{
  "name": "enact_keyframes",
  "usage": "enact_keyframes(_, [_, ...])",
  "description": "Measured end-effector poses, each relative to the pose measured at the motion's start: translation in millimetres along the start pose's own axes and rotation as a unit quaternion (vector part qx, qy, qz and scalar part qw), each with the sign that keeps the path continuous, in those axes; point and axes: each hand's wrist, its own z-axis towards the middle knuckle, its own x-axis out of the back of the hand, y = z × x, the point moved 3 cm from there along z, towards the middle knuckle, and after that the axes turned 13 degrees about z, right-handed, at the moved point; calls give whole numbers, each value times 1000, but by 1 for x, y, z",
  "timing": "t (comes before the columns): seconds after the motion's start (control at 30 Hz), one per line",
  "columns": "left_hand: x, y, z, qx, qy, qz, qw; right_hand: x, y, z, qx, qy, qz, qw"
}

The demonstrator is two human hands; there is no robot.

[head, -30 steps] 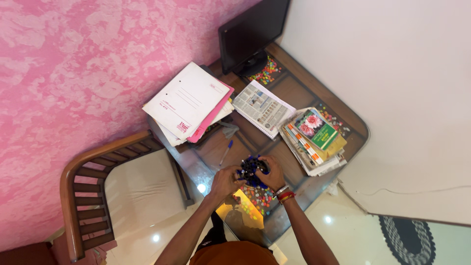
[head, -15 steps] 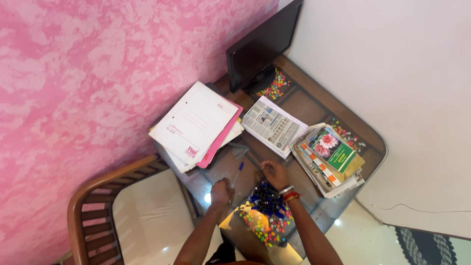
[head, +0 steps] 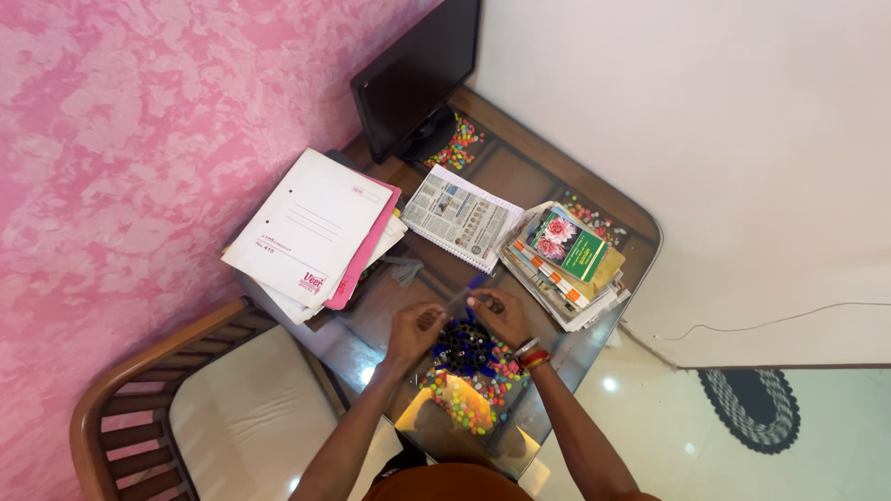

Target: The person organizes a cluttered desk by sorting and stacking various items. They handle notebooks, books, newspapers, and a pen holder, arranging them into neat piles on the glass surface.

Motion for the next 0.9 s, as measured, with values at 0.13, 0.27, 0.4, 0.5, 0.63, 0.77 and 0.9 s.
enact_keyframes(0.13, [3,43,5,-55,-73,47,995,-5,-25,-14,30,-7,85,996])
enact_keyframes(0.27, [8,45,-13,-18,-56,58,997,4,-24,-32,27,18,1,999])
enact_keyframes(0.4, [15,26,-37,17,-4,84,996,4,-21,-44,58,-57,-93,992])
enact_keyframes(0.5, [18,8,-52,47,4,93,995,-6,-18,-47,98,-96,-128,982])
enact_keyframes(0.63, [18,-8,-67,53,10,94,994,-23,-14,-46,78,-110,-206,969])
enact_keyframes(0.77, [12,-23,-74,76,-9,91,993,-34,-19,-48,86,-110,-259,956])
enact_keyframes(0.9, [-4,-40,-74,78,-28,78,994,-29,-23,-48,96,-90,-208,969])
